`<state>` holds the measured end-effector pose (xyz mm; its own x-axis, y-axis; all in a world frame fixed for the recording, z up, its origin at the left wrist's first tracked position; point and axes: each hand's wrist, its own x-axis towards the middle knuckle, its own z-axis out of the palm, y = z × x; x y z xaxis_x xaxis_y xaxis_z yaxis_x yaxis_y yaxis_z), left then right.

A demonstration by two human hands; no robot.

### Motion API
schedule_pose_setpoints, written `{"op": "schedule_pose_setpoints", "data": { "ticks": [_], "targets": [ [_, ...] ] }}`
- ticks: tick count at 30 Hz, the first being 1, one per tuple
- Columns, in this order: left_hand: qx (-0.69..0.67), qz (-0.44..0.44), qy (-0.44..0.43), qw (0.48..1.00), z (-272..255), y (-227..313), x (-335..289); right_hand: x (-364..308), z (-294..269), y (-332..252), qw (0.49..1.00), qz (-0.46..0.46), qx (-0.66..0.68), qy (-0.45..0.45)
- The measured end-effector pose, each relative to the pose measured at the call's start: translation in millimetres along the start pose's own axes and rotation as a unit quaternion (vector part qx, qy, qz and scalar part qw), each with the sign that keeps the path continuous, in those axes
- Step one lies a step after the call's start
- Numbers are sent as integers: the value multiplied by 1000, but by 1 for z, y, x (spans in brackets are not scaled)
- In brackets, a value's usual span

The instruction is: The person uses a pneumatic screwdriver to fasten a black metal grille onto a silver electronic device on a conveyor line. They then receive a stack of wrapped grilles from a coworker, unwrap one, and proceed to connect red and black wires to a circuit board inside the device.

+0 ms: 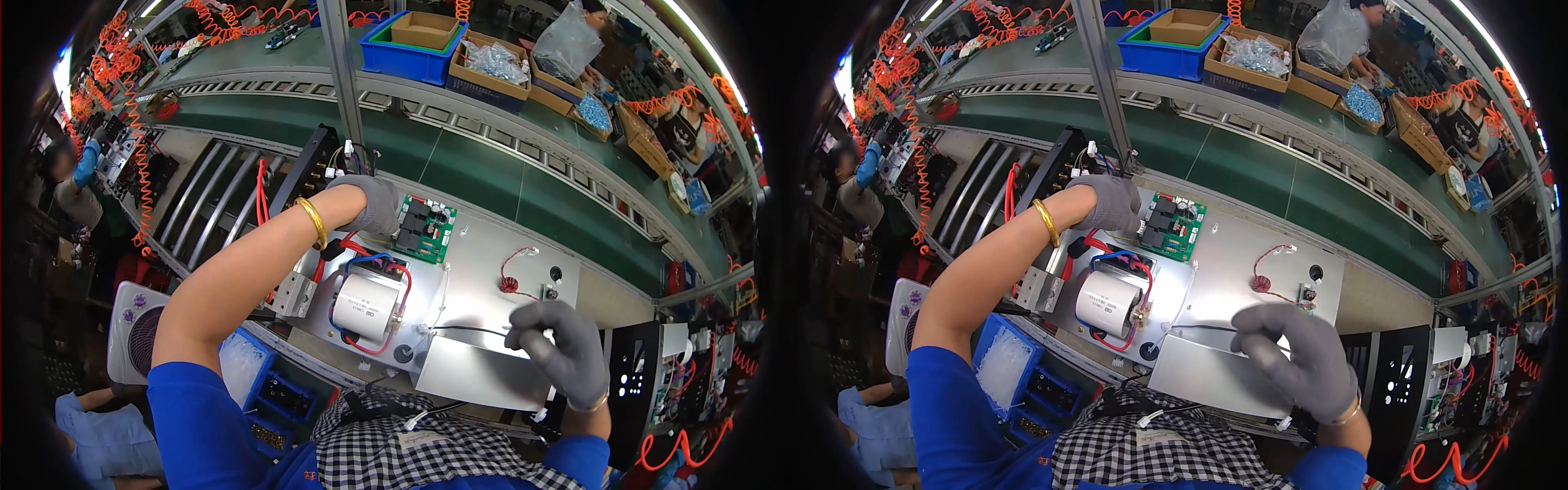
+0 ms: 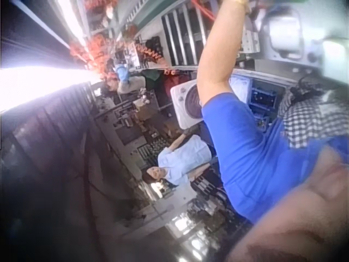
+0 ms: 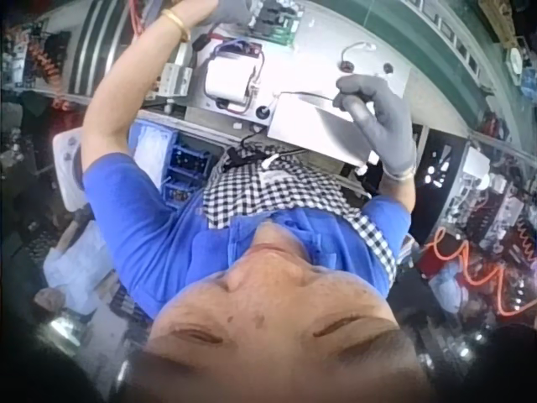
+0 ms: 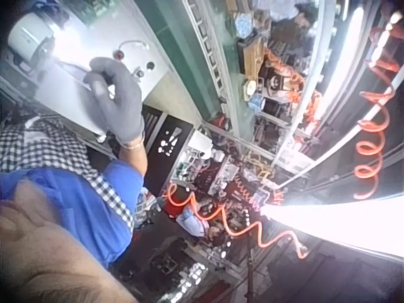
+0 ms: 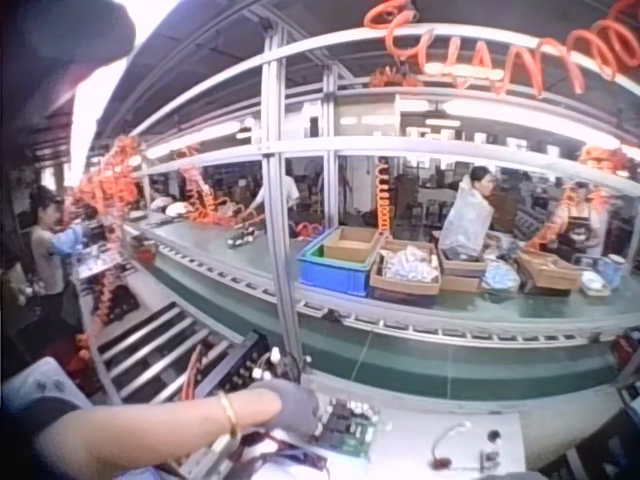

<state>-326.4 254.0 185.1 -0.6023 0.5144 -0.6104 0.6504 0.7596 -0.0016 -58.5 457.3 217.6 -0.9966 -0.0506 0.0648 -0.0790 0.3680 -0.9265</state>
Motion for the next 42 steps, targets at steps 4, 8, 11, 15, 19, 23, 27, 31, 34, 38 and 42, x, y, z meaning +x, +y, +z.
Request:
{"op": "schedule_pose_setpoints", "data": {
  "ticks": [4,8,11,15,19,23,27,31,34,38,42],
  "targets": [
    [-6,-10,0,1000,-3,1,-3,-29,9,14,998,46,46,15],
    [-17,-16,-6,1000,-6,3,-7,-36,20,22,996,51,74,-5],
    [-17,-21,-7,1000,-4,2,-4,-37,22,27,991,51,123,16],
    [-16,-22,-13,1000,-6,2,-5,-40,17,35,987,54,150,9],
    [-7,-12,-14,1000,-5,3,-3,-41,20,33,985,54,162,34],
    [-18,-20,-3,1000,-1,4,1,-42,17,34,979,68,192,31],
    [-30,-14,11,999,6,4,9,-39,22,35,976,41,207,57],
    [-57,-30,25,998,9,4,3,-43,23,42,982,4,180,54],
    [41,53,43,997,14,3,9,-62,12,56,985,61,162,9],
    [273,170,-55,945,-3,13,-3,-64,9,53,976,84,200,-1],
    [124,96,-57,986,8,7,15,-58,17,47,976,60,208,6]
  ]
}}
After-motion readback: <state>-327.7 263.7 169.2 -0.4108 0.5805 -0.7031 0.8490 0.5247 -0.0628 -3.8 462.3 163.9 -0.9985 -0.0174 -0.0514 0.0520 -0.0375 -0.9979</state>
